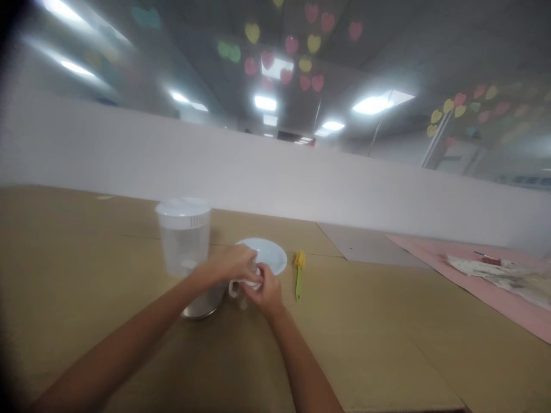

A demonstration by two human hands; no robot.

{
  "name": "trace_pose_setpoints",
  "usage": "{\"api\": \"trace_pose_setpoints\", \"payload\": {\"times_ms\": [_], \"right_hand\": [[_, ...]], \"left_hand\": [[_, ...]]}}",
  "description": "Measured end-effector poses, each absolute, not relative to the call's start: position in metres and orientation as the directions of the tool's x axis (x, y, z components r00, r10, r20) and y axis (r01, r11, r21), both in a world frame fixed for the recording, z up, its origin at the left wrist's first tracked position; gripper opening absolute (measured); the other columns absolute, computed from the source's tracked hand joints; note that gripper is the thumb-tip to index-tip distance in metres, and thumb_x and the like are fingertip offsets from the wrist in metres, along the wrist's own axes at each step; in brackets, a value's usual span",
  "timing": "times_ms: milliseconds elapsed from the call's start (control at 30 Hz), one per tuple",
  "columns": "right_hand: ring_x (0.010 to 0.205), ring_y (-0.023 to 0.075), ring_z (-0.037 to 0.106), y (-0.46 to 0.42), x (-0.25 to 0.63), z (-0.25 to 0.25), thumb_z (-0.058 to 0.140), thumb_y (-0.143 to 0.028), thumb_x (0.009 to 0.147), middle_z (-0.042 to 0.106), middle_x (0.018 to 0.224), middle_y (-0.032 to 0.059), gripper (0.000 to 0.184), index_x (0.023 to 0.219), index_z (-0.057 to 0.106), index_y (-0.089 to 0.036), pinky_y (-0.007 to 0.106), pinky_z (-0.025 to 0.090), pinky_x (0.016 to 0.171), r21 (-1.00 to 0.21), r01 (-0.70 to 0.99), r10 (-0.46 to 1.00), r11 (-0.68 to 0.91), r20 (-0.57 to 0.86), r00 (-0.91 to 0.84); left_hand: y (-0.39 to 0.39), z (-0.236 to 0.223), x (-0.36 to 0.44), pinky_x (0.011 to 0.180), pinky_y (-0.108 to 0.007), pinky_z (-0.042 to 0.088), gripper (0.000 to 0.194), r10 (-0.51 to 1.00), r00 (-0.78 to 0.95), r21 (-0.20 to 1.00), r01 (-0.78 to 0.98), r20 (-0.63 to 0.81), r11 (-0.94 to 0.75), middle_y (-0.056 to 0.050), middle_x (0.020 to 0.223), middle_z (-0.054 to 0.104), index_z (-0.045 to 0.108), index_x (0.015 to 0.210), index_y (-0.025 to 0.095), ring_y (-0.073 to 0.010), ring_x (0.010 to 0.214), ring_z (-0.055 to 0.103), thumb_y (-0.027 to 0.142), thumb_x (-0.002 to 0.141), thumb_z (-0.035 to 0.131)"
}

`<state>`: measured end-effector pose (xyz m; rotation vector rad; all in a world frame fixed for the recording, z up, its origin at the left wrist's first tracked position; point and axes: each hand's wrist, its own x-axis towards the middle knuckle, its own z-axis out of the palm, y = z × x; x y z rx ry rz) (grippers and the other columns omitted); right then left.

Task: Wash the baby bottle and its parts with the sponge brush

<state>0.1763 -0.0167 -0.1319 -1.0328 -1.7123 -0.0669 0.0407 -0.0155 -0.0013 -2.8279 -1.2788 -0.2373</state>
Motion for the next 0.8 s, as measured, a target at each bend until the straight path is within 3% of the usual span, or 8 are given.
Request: {"api": "trace_pose_setpoints", "payload": {"times_ms": [233,433,600,800], "right_hand": [[0.064,0.0141,0.054,-0.017,0.175,-0.131,0.057,-0.034,0.07,0.057,0.075,0.0018,0.031,0.094,0.046,-0.018,0.026,0.044,0.059,-0.434,0.647,0.604,0.627,0.795,-0.052],[0.061,0.014,0.053,-0.017,0.175,-0.131,0.056,-0.032,0.07,0.058,0.076,0.0019,0.031,0.096,0.045,-0.018,0.026,0.044,0.056,-0.42,0.664,0.598,0.618,0.8,-0.052],[0.064,0.0149,0.055,-0.018,0.174,-0.129,0.058,-0.033,0.069,0.059,0.078,0.0028,0.032,0.096,0.047,-0.018,0.026,0.044,0.058,-0.437,0.646,0.609,0.626,0.791,-0.056],[0.07,0.0162,0.058,-0.019,0.173,-0.127,0.06,-0.035,0.067,0.061,0.083,0.0041,0.038,0.098,0.046,-0.018,0.027,0.046,0.062,-0.431,0.635,0.595,0.641,0.802,-0.056]], "left_hand": [[-0.018,-0.003,0.04,0.057,-0.028,0.04,0.054,0.743,0.655,-0.014,0.752,0.137,-0.659,-0.012,0.075,0.064,0.061,0.082,0.013,-0.0229,0.068,0.059,0.061,0.07,0.04],[-0.024,0.01,0.026,0.063,-0.024,0.04,0.039,0.655,0.751,0.159,0.639,0.078,-0.752,-0.005,0.092,0.064,0.055,0.101,0.021,-0.0188,0.08,0.058,0.041,0.068,0.053],[-0.026,0.015,0.021,0.057,-0.022,0.038,0.024,0.67,0.741,0.17,0.655,0.049,-0.736,-0.002,0.079,0.065,0.061,0.085,0.019,-0.015,0.066,0.057,0.032,0.066,0.054],[-0.023,0.01,0.026,0.051,-0.022,0.035,0.028,0.687,0.721,0.169,0.669,0.091,-0.724,-0.003,0.072,0.064,0.063,0.077,0.017,-0.0141,0.059,0.055,0.041,0.064,0.056]]}}
